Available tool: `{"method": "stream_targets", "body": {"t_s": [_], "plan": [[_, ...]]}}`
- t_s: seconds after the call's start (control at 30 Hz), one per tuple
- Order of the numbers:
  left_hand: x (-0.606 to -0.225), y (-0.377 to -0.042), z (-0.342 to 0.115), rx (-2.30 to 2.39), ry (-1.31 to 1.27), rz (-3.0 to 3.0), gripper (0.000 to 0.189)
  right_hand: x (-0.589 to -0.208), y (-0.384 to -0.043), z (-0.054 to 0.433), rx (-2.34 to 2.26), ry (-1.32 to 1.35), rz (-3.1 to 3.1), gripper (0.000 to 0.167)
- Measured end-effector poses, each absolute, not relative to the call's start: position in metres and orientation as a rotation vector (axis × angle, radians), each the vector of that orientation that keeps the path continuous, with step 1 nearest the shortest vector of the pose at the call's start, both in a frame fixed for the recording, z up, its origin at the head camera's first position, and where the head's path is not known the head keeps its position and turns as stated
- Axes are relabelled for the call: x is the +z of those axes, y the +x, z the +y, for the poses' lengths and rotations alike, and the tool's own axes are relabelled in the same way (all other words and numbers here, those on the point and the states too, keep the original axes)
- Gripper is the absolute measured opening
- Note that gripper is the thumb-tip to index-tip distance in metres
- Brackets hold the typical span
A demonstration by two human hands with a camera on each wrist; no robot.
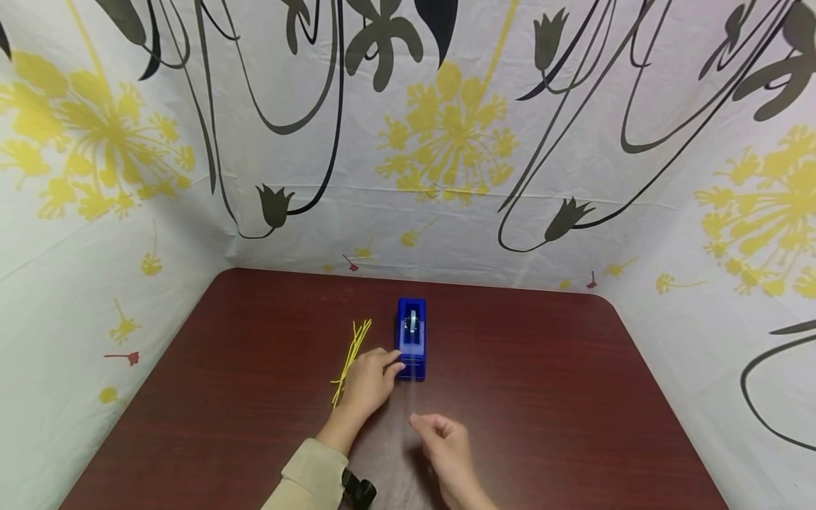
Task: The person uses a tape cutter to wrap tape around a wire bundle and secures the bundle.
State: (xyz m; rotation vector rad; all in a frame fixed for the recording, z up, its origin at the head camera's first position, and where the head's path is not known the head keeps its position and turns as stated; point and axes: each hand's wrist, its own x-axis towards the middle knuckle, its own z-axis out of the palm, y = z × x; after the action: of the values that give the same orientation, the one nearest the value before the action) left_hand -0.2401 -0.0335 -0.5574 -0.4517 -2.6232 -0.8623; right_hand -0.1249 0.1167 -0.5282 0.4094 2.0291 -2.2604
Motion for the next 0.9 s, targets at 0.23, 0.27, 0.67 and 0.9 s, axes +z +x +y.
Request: {"method": "stream_targets", "body": {"t_s": [0.23, 0.27, 0.67, 0.9], "plan": [[-0.5575, -0.2398, -0.0339, -0.862, -0.437, -2.637, 0.028, -0.5303, -0.1238, 0.1176, -2.247, 0.384, 2.036, 0.02], [-0.5575, -0.2397, -0.0339, -0.861, -0.436, -2.639, 0.028, -0.5302, -0.1236, 0.1175, -2.247, 0.39, 2.033, 0.02], [-0.5574, -0.2389, -0.033, -0.858, -0.429, -2.644, 0.028, -0.5312, -0.1211, 0.1171, -2.285, 0.385, 2.0, 0.019], [-0.5579, -0.2387, -0.0326, -0.875, -0.42, -2.643, 0.028, -0.53, -0.1202, 0.1172, -2.296, 0.379, 1.992, 0.016]]}}
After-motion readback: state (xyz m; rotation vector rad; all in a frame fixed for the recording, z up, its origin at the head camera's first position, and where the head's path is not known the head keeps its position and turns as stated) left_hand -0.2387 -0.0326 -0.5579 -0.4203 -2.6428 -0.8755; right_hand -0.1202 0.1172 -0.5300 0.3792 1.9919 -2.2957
